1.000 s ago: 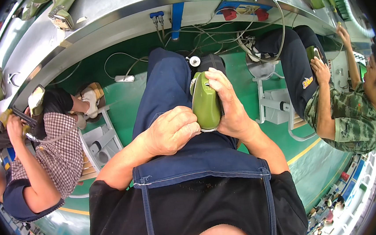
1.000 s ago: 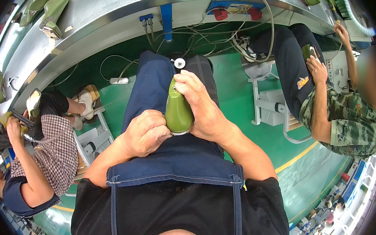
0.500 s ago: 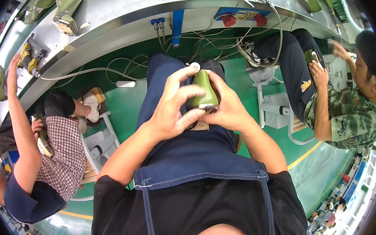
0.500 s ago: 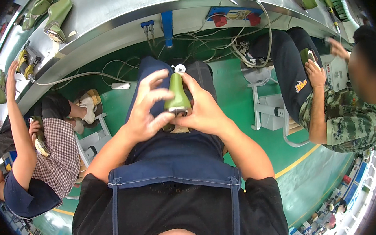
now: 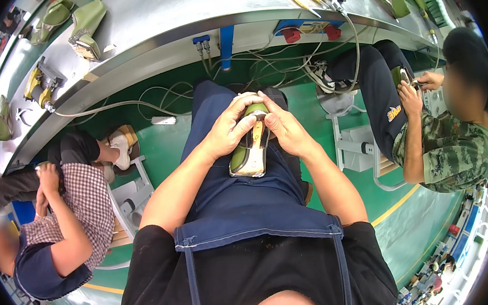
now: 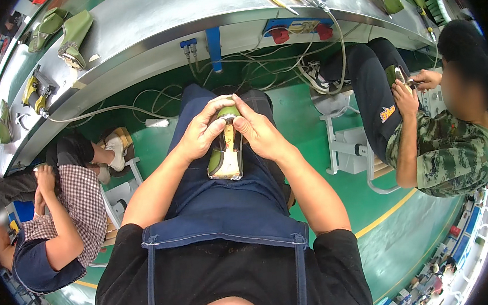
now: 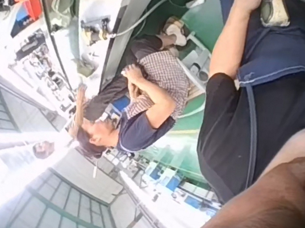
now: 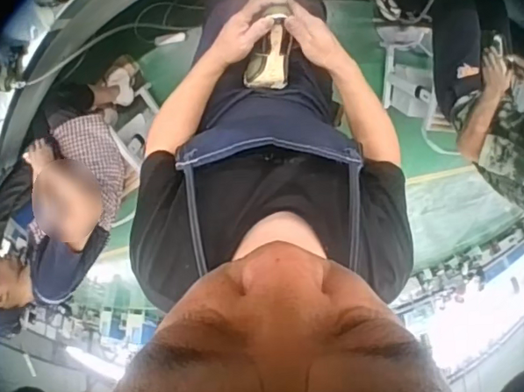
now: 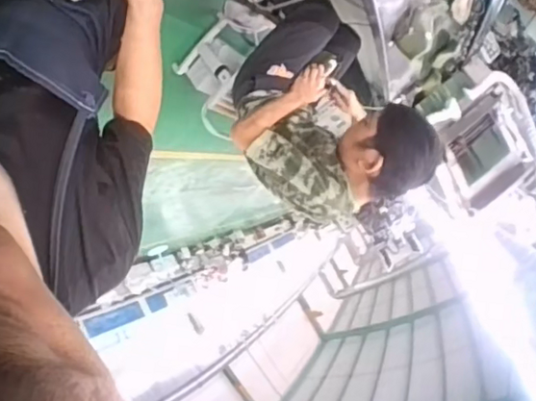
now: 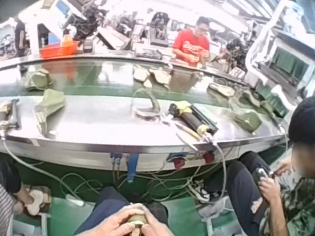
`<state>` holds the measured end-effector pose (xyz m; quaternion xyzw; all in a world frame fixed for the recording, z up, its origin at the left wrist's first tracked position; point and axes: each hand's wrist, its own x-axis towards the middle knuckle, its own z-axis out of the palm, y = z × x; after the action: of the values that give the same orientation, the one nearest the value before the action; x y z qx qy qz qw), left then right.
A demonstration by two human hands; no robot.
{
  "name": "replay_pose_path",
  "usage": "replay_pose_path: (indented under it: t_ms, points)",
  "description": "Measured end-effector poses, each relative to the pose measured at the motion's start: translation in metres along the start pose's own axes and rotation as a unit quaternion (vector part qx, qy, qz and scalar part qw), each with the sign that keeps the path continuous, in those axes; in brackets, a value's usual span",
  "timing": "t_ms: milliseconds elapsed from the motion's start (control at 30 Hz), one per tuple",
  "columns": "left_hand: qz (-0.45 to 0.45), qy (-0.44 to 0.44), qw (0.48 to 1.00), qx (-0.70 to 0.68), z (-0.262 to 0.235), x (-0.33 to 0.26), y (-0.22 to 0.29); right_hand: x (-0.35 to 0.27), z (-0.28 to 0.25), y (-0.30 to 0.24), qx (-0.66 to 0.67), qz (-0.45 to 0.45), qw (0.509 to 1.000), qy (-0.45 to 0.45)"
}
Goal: The person assembles green slip-on shoes on a factory assembly line. They pick up a shoe and a metal ring, place the ring on the sole, and use pliers to secure it. They then use a pneumatic staple gun to fasten the ring to the shoe. The person repeats this process for multiple shoes, placing finished units on the conveyor belt.
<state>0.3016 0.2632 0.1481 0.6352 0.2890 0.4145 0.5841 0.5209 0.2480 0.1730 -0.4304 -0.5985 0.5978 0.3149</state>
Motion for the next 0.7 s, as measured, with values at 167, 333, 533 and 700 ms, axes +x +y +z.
replay_pose_path:
  t_ms: [167, 333, 533, 700]
  points:
    - [-0.003, 0.019, 1.000, 0.013, 0.006, -0.010, -0.015, -0.002, 0.014, 0.007, -0.103, -0.107, 0.987, 0.058]
    - [-0.039, 0.074, 0.996, 0.025, 0.012, -0.011, -0.003, -0.006, 0.018, 0.010, -0.043, -0.056, 0.997, 0.026]
    - [0.011, 0.079, 0.990, 0.114, 0.009, -0.014, 0.006, -0.022, 0.038, 0.009, 0.061, 0.008, 0.997, -0.052]
    - [-0.057, 0.068, 0.995, 0.048, 0.014, -0.021, 0.009, -0.036, 0.054, 0.031, 0.180, 0.097, 0.979, -0.027]
